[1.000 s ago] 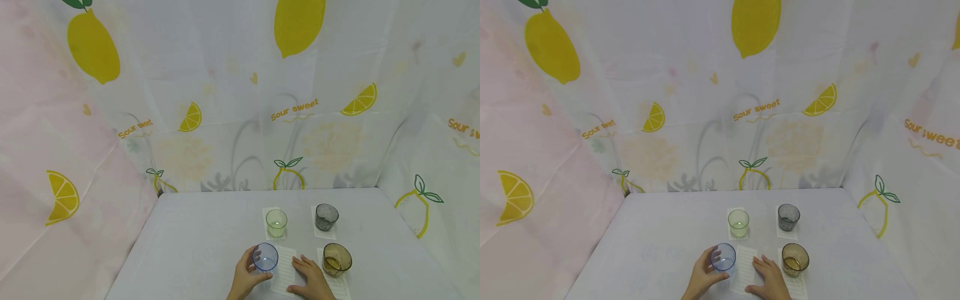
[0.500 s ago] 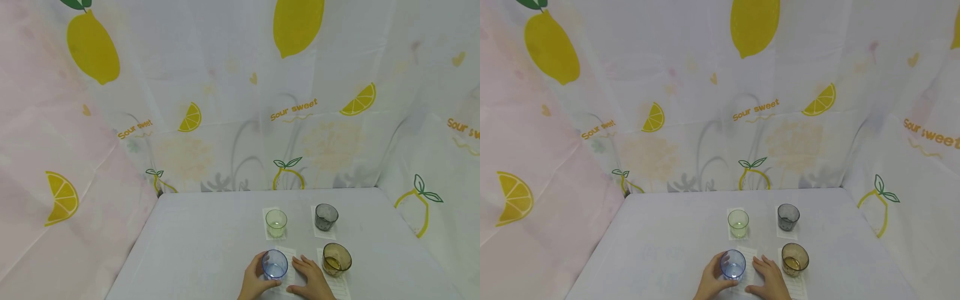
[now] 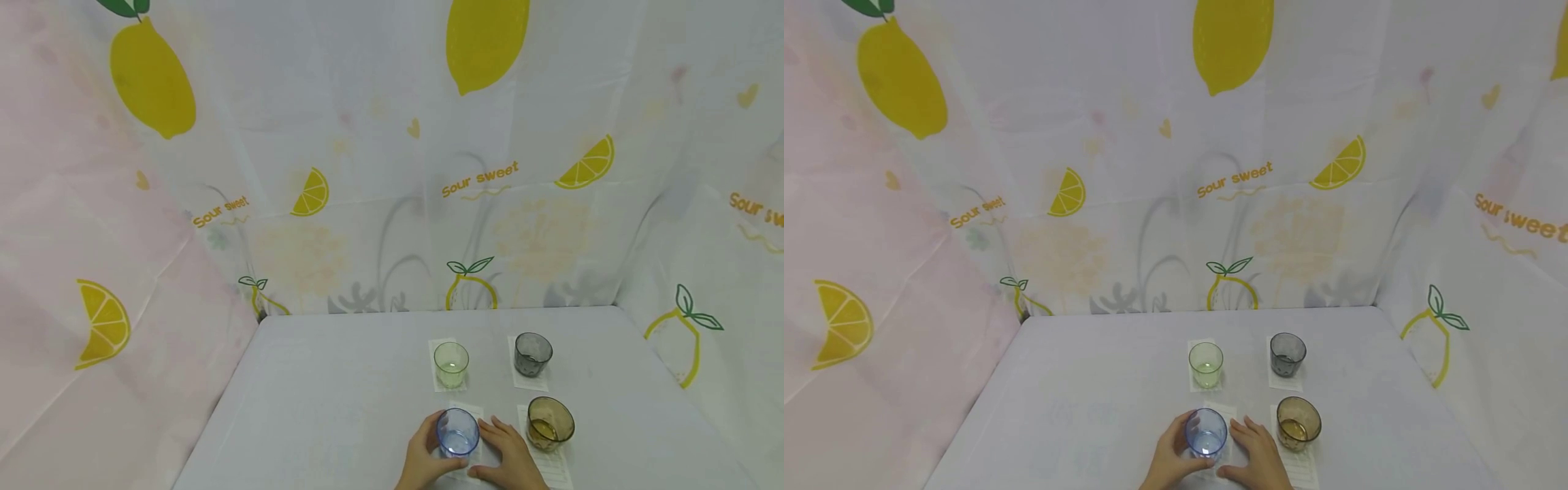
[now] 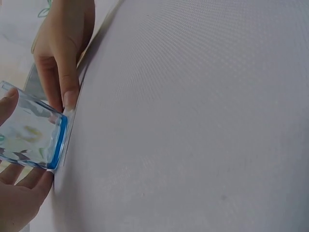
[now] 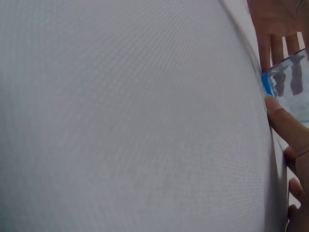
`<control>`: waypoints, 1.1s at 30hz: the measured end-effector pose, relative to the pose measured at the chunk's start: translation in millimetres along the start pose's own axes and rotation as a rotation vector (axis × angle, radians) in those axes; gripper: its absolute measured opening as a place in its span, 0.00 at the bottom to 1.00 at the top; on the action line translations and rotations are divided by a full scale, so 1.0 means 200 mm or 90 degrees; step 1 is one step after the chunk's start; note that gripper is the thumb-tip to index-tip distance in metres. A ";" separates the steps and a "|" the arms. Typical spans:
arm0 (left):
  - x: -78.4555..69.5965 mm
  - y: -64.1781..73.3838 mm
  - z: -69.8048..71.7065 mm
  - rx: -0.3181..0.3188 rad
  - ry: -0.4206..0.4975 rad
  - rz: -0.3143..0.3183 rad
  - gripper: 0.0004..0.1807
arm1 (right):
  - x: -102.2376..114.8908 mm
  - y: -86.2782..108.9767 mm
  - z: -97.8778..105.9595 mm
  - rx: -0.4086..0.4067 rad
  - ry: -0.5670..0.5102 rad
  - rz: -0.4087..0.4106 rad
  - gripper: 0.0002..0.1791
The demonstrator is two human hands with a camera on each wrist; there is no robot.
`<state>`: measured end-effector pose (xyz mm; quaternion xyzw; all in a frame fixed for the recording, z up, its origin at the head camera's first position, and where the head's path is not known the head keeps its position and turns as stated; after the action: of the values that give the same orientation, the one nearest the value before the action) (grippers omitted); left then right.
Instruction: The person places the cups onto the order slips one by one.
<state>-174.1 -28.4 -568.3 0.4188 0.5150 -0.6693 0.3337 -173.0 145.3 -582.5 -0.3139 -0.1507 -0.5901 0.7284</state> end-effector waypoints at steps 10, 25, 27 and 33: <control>0.00 -0.01 -0.05 0.023 0.037 -0.037 0.41 | 0.00 -0.01 0.00 0.025 -0.030 -0.029 0.39; -0.01 -0.02 -0.08 0.034 0.014 -0.057 0.41 | 0.02 0.01 0.02 -0.036 -0.011 0.014 0.37; -0.01 -0.02 -0.08 0.035 0.010 -0.055 0.41 | 0.02 0.01 0.02 -0.041 -0.009 0.016 0.36; -0.02 -0.02 -0.08 0.034 0.011 -0.050 0.41 | 0.01 0.01 0.01 -0.037 -0.007 0.014 0.37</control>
<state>-171.9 -11.6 -565.4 0.4129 0.5162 -0.6916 0.2913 -170.6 145.3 -579.5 -0.3399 -0.1335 -0.5844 0.7247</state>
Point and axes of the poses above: each hand's wrist, its own y-axis away from the middle knuckle, its own z-axis out of the back of the hand, x = y × z, the point moved 5 cm from there along -y, towards the middle knuckle, and after that the axes turned 14 degrees about -z, right-handed, at the moved point
